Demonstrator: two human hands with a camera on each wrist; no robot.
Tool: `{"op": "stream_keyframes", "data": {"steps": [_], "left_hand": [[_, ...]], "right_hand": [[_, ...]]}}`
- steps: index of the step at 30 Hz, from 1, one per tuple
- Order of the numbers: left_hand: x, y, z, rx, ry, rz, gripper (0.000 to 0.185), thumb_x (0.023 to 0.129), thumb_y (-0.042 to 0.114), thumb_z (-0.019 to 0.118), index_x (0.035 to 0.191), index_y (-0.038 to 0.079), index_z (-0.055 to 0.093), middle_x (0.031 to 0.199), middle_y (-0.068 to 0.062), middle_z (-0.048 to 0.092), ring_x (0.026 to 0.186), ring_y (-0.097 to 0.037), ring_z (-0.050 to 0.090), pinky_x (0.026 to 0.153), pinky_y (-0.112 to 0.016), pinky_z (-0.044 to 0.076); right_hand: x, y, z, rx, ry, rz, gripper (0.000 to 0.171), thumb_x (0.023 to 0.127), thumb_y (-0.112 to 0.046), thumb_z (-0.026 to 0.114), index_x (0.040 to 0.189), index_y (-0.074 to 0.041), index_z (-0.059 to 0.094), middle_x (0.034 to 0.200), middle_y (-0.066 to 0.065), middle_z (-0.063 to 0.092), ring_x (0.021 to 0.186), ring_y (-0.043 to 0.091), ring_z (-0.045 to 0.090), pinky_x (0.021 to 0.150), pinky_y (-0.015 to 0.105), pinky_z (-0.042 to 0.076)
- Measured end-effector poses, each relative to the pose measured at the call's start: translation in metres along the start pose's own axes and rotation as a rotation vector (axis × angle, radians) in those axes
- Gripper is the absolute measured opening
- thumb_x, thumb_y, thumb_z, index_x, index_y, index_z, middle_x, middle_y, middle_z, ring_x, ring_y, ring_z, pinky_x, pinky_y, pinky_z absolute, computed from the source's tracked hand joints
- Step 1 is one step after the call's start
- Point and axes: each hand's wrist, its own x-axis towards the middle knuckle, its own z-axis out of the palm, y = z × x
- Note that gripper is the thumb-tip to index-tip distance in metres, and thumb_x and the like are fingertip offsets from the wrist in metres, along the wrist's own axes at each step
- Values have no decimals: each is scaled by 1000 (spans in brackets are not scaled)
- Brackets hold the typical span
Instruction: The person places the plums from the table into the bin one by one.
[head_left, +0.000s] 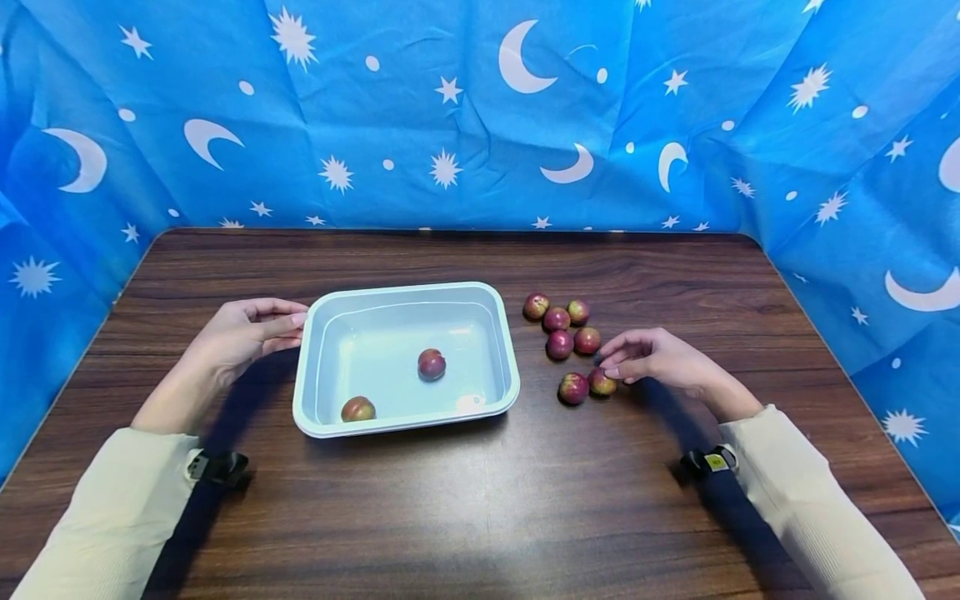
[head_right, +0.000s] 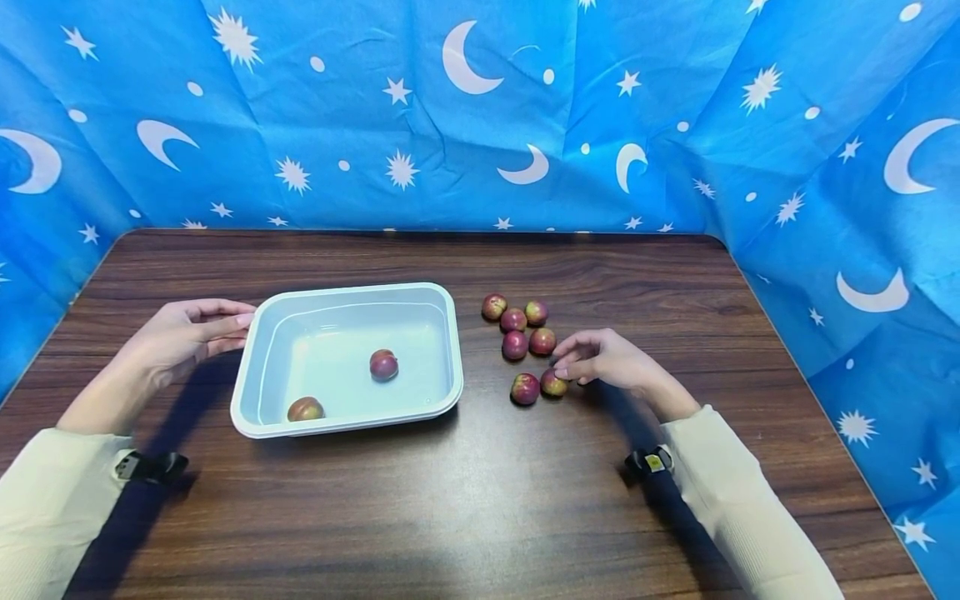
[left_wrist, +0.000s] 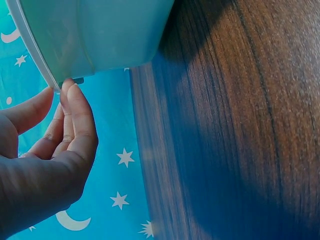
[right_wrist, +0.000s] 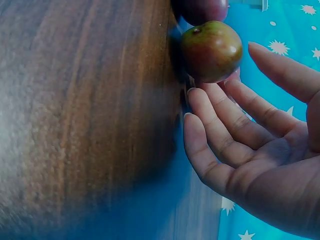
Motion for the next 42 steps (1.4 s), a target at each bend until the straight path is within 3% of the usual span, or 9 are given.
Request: {"op": "stream_keyframes", "data": {"steps": [4, 14, 21, 42], "left_hand": [[0, 0, 0, 7, 0, 9, 13, 90, 6, 56, 102, 2, 57, 85, 4, 65, 78, -10, 64, 78, -29, 53], [2, 0, 1, 91, 2, -4, 34, 93, 8, 52, 119, -13, 43, 86, 6, 63, 80, -6, 62, 81, -28, 52], [0, 1, 1, 58, -8, 2, 31, 93, 5, 51, 117, -12, 44, 86, 5, 63, 80, -8, 63, 80, -29, 52], [1, 0, 1, 93, -4, -7, 36, 94, 8, 51, 121, -13, 42, 87, 7, 62, 81, -6, 63, 81, -29, 52]], "right_hand": [[0, 0, 1, -5, 0, -1, 37, 84, -2, 62, 114, 16, 49, 98, 17, 62, 84, 11, 61, 71, 30, 54], [-1, 2, 0, -28, -25, -12, 36, 84, -2, 61, 114, 15, 50, 97, 16, 62, 83, 11, 60, 72, 29, 53], [-1, 1, 0, -32, -33, -14, 36, 85, -3, 61, 114, 15, 50, 97, 17, 61, 83, 11, 60, 72, 29, 53], [0, 8, -4, -10, -55, -6, 38, 86, -7, 62, 113, 17, 48, 94, 10, 62, 81, 11, 60, 72, 31, 53]]}}
